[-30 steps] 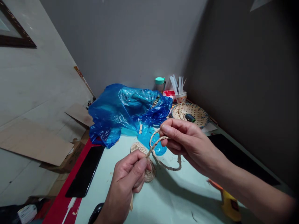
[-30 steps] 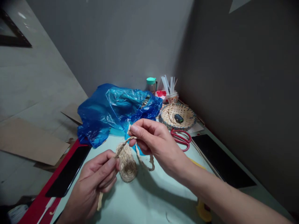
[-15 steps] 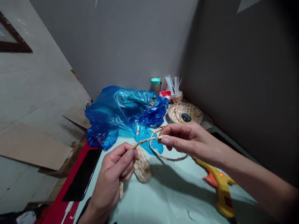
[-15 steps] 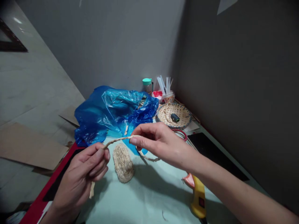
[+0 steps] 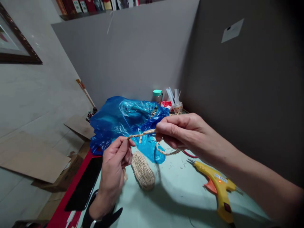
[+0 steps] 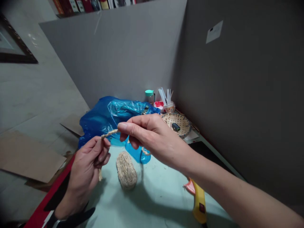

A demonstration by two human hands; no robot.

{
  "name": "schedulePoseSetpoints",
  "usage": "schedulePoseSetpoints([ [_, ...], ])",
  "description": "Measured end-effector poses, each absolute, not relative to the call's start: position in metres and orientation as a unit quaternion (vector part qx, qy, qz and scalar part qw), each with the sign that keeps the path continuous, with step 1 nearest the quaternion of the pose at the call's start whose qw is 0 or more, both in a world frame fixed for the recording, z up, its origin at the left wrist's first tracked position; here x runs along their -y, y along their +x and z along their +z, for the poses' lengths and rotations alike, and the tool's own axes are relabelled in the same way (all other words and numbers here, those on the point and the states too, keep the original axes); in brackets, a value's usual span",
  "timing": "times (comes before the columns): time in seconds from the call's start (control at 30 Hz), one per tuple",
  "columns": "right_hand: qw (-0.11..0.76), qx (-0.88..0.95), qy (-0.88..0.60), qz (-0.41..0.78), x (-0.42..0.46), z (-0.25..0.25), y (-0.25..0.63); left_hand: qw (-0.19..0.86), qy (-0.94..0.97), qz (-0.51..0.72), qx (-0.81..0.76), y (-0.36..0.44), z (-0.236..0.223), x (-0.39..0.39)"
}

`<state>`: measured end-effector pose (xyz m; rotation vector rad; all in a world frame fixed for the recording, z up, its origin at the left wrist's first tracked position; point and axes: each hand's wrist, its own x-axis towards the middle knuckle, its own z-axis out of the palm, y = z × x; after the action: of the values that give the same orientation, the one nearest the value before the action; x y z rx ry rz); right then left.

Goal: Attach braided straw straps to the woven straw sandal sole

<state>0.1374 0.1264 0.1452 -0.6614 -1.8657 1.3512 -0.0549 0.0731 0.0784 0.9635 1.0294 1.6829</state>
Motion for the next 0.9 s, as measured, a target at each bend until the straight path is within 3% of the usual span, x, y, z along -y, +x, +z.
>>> schedulePoseSetpoints([
  [0.37,0.329,0.720,-0.302,0.531,-0.112,0.114,0.127,0.483,0.365,0.712,-0.354,-0.019,0.087,-0.077],
  [0.6,0.325,0.652,-0.291,0.620,-0.113,0.107,0.129,0.480,0.384,0.686,-0.388,-0.012,0.082,-0.078],
  [0.9,0.337,0.633,-0.276,0.641,-0.132,0.095,0.143,0.479,0.471,0.622,-0.402,0.003,0.091,-0.098],
])
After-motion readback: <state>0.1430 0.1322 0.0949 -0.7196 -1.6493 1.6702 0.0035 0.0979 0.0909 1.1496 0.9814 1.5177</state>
